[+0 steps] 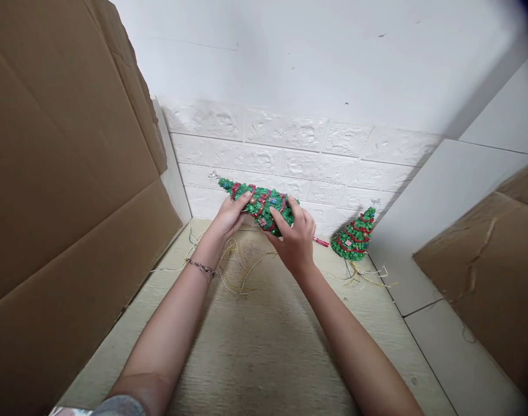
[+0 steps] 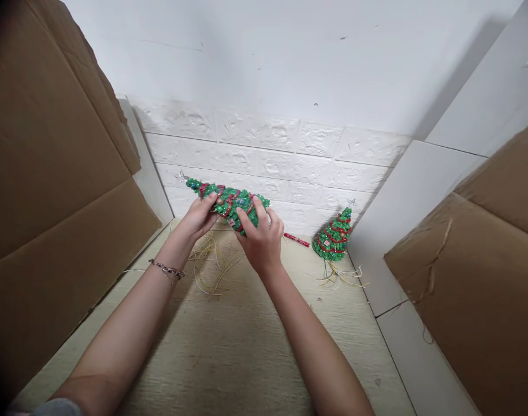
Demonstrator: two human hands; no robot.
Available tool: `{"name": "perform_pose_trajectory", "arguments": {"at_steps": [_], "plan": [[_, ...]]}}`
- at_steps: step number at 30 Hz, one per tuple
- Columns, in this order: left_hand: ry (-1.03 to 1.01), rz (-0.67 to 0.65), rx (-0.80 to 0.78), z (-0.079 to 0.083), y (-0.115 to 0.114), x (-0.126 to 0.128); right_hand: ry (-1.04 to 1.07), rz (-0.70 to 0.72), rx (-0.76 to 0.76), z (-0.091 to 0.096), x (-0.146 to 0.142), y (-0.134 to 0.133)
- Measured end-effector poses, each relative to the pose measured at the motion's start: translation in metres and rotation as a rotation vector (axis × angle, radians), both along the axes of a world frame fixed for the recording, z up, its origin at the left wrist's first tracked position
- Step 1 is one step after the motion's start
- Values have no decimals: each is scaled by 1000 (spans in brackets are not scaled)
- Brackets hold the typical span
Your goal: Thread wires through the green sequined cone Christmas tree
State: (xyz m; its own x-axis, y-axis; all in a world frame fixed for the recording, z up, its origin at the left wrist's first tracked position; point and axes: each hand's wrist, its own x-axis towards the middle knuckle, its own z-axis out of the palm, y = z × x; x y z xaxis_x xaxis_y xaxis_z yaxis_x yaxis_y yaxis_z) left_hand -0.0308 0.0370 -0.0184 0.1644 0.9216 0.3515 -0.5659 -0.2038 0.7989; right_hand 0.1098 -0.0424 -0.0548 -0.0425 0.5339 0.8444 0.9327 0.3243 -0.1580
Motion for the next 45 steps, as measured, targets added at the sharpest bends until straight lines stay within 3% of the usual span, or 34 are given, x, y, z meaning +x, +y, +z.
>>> {"name": "perform_pose_trajectory", "arguments": {"at_steps": [8,15,26,31,35,39,45], "plan": [[-147,31,78,1,-1,8,-108,-74,191,-8,2,2],[-152,25,90,1,-11,19,-29,-57,-35,-7,7,4],[-266,161,-32,3,-18,29,-48,-23,-147,-9,3,3],[-282,184,-14,6,-18,27,-105,5,-27,-17,-2,4],[-153,202,30,10,-16,12,-163,80,148,-17,-2,1],[55,82,100,15,-12,-10,-73,142,292,0,2,-10],[217,-310,105,11,-10,-31,225,163,121,24,17,-6]]}}
